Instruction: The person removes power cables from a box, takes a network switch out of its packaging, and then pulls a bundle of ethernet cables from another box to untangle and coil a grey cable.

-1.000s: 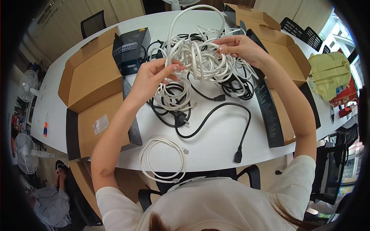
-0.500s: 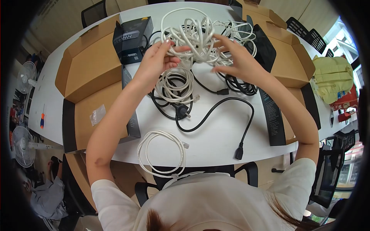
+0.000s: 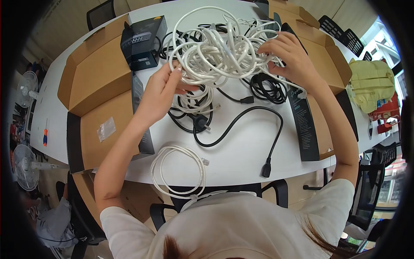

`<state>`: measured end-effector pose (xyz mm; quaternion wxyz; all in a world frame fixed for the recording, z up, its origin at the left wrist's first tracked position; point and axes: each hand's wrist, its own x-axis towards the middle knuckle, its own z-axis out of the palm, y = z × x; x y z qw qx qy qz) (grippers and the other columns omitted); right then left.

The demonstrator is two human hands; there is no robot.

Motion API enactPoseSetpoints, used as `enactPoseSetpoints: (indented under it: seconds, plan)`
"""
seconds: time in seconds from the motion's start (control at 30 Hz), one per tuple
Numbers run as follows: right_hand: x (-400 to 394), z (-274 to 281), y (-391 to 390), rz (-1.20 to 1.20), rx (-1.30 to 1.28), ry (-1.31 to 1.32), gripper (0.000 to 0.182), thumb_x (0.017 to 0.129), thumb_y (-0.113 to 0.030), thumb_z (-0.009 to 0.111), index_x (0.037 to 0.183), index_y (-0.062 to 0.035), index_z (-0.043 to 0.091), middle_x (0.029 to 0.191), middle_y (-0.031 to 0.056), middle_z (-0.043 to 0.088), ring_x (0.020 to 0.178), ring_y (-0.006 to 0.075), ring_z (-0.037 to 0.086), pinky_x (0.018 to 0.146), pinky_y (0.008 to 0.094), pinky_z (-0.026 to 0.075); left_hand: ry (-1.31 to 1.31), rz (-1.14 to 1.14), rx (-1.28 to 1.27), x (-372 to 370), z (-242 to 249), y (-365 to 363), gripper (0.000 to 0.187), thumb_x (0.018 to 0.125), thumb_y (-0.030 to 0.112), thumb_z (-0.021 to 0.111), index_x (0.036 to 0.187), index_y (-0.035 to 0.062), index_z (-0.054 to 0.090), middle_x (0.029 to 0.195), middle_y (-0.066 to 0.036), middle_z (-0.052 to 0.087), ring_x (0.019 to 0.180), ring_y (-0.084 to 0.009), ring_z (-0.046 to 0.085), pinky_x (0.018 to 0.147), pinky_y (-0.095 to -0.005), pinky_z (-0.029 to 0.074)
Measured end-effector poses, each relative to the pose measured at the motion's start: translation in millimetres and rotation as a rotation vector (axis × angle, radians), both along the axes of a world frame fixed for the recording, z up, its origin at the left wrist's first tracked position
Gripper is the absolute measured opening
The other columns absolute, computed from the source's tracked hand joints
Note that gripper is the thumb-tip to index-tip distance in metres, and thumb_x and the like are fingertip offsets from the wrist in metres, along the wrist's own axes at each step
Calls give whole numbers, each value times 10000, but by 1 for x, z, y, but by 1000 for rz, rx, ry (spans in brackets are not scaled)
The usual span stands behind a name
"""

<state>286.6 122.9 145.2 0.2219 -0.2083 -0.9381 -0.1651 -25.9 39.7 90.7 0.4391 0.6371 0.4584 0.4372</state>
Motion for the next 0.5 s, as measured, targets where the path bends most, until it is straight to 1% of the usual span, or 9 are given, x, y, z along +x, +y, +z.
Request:
enactPoseSetpoints:
  seconds: [0.03,0.07,0.1,0.2,0.23,0.33,0.37,0.47,0.5]
  plan:
    - [0,-3,0,-22,-17,31,330,663,-24,667,971,-116,590,895,-5,579,875,207,545,1001,390,367,10,-50,-48,0,2,-2,337,1027,246,325,1154,-4,511,987,-123,676,847,-172,686,722,-261,515]
    - [2,-6,3,-16,-52,13,325,664,-20,664,966,-116,589,897,-4,579,884,205,545,1005,392,367,19,-98,-94,0,4,-5,340,1027,249,326,1156,-6,509,972,-127,679,839,-170,686,721,-262,514]
    - [5,-9,6,-9,-86,-4,321,665,-17,662,961,-116,589,899,-3,578,894,203,544,1010,395,367,53,-100,-126,4,9,-9,338,1022,248,349,1166,-12,509,937,-143,689,826,-164,684,721,-267,511]
    - [2,-14,10,-30,-156,-75,295,671,-4,671,934,-114,595,942,-5,586,962,202,550,1055,417,344,96,-106,-150,13,1,-15,323,1027,286,345,1168,38,496,965,-150,699,845,-147,680,716,-233,489]
    - [-1,-15,11,-47,-174,-98,285,673,0,678,923,-112,598,962,-6,589,992,203,553,1074,426,332,151,-131,-162,10,-5,-13,307,1002,266,427,1174,28,517,966,-140,701,850,-158,673,745,-272,489]
    - [11,-19,24,-71,-83,-170,234,711,-28,667,919,-117,608,940,-6,580,982,203,546,1041,407,358,515,-89,135,-2,-5,-39,299,951,219,512,1175,24,547,939,-114,701,837,-224,670,778,-315,494]
    - [16,-21,26,-122,-87,-210,216,719,-43,675,912,-121,618,944,-9,583,1010,204,546,1054,410,352,566,-25,10,-3,10,-54,373,867,197,618,1202,43,563,1038,-119,675,957,-293,638,891,-375,462]
    - [17,-18,18,-181,-148,-229,236,698,-30,693,907,-113,623,968,2,590,1027,207,549,1068,418,344,811,110,354,-27,1,-89,449,834,244,667,1235,85,545,1182,-139,610,1105,-317,556,992,-442,394]
    - [15,-16,15,-185,-181,-227,245,691,-27,699,910,-109,625,981,8,593,1036,211,548,1070,422,340,802,169,289,-33,1,-101,538,776,245,714,1262,100,536,1284,-127,549,1192,-311,491,1054,-462,322]
